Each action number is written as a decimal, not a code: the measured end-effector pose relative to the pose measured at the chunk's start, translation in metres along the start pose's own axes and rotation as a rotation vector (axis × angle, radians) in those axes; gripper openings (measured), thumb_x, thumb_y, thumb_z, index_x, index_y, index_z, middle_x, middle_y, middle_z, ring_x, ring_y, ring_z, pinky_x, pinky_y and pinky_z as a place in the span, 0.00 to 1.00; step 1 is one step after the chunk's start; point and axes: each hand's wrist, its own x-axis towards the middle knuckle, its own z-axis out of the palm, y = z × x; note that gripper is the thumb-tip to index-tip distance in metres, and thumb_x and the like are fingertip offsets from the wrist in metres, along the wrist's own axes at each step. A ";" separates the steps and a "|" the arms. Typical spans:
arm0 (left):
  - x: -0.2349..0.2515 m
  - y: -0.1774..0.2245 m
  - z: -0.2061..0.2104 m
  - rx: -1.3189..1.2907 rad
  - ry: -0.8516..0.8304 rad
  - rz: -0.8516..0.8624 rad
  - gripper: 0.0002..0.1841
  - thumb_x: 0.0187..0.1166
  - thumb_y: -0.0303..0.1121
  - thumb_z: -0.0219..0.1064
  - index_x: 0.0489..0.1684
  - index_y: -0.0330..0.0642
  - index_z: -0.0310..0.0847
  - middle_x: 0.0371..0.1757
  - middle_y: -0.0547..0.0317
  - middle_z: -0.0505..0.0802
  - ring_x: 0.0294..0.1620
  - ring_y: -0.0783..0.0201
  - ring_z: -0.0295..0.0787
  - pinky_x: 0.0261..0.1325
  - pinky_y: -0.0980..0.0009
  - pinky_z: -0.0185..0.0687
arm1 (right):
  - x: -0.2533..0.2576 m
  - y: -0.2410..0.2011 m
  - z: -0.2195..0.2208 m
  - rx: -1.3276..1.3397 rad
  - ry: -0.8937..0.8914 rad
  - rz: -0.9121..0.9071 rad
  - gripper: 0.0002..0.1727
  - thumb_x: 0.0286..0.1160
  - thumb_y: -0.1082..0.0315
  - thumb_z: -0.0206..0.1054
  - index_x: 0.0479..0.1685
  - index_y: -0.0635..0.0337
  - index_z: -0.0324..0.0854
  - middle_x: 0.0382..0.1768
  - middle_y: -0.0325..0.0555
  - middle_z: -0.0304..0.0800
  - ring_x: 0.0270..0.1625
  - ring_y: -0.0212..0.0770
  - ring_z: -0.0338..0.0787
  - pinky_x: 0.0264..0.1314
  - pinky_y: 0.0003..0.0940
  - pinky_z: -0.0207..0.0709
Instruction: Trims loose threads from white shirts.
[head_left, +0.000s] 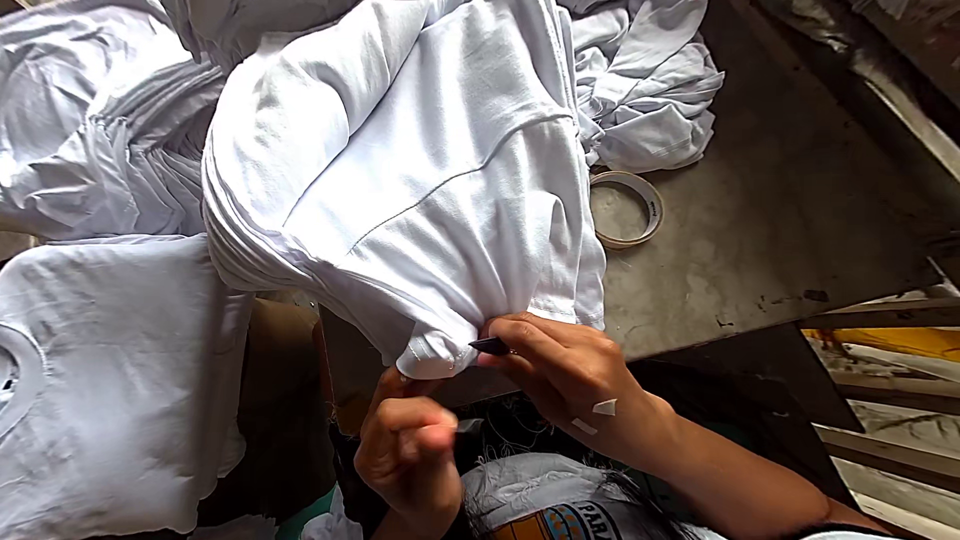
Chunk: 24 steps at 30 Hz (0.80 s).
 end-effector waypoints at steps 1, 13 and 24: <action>0.001 0.001 0.000 -0.106 0.011 -0.050 0.13 0.88 0.46 0.60 0.44 0.55 0.90 0.59 0.71 0.92 0.61 0.71 0.91 0.61 0.73 0.89 | 0.000 0.001 0.000 -0.007 0.013 0.017 0.15 0.88 0.63 0.60 0.40 0.66 0.85 0.28 0.48 0.87 0.31 0.33 0.85 0.36 0.18 0.74; 0.001 0.020 0.016 -0.391 0.179 -0.242 0.11 0.76 0.20 0.70 0.52 0.42 0.87 0.48 0.58 0.96 0.54 0.67 0.95 0.62 0.69 0.90 | -0.017 -0.025 -0.001 0.037 -0.001 0.090 0.19 0.92 0.55 0.54 0.39 0.63 0.78 0.18 0.39 0.74 0.18 0.27 0.71 0.21 0.17 0.61; -0.003 0.016 0.020 -0.366 0.211 -0.235 0.10 0.76 0.22 0.71 0.50 0.43 0.88 0.47 0.61 0.95 0.50 0.72 0.94 0.57 0.75 0.89 | -0.013 -0.026 0.005 0.059 -0.008 0.071 0.19 0.91 0.56 0.54 0.38 0.63 0.77 0.18 0.38 0.73 0.17 0.26 0.70 0.20 0.17 0.58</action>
